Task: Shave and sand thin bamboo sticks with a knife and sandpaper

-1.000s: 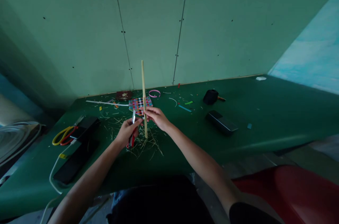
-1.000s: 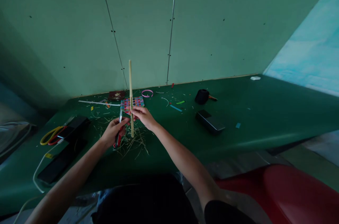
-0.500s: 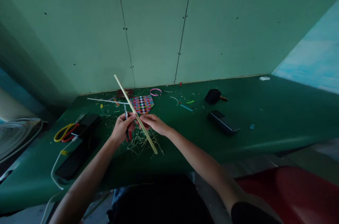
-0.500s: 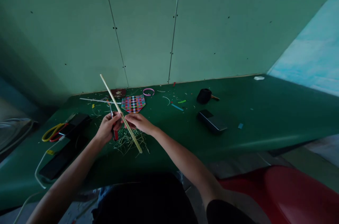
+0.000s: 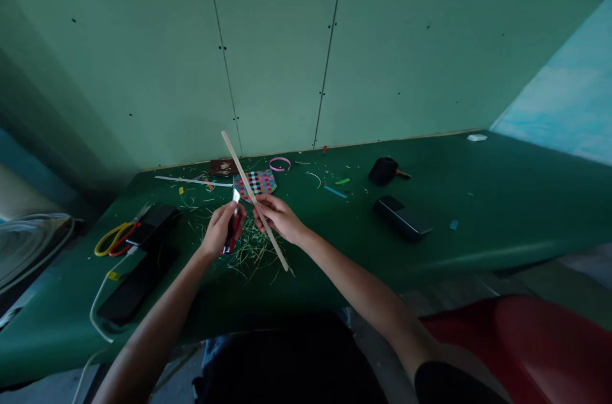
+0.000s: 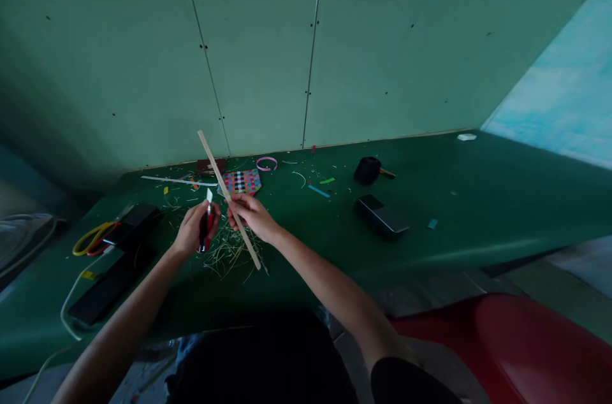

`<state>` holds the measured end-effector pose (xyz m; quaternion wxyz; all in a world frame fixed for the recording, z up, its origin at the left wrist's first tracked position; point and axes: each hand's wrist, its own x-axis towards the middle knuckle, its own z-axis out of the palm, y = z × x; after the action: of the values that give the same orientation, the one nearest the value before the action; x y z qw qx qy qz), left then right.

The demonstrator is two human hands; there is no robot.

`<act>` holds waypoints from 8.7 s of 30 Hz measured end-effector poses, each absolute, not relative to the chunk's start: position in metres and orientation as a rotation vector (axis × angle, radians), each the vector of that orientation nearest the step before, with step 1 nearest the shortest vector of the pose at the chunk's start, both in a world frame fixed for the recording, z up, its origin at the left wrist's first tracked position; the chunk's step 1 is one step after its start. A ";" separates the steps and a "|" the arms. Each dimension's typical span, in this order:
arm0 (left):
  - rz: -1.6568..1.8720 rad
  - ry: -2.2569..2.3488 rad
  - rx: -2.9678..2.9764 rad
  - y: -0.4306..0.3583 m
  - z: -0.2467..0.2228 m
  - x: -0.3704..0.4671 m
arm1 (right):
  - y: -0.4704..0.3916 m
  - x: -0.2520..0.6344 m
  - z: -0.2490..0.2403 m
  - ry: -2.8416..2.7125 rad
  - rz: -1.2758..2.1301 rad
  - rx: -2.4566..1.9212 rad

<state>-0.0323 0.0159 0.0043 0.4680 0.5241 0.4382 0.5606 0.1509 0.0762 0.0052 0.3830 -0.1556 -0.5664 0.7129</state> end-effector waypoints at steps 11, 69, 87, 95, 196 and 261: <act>1.235 1.180 1.605 0.011 0.004 -0.025 | 0.065 0.155 0.013 -1.797 1.437 -0.478; 1.422 1.405 1.963 0.011 0.002 -0.020 | 0.059 0.161 0.022 -2.024 0.920 -0.719; 1.315 1.307 1.533 0.021 0.001 -0.032 | 0.104 0.233 0.023 -1.639 1.561 -0.652; 1.248 1.243 1.639 0.017 -0.004 -0.021 | 0.082 0.193 0.017 -1.321 1.848 -0.529; 1.244 1.261 1.865 0.002 0.005 -0.009 | 0.052 0.169 0.003 -1.594 1.235 -0.659; 1.116 1.156 1.401 0.016 -0.001 -0.030 | 0.085 0.136 0.005 -1.242 1.582 -0.559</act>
<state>-0.0297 0.0158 -0.0008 0.4839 0.5751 0.4747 0.4580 0.1357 0.0854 0.0047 0.5031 -0.2315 -0.5141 0.6550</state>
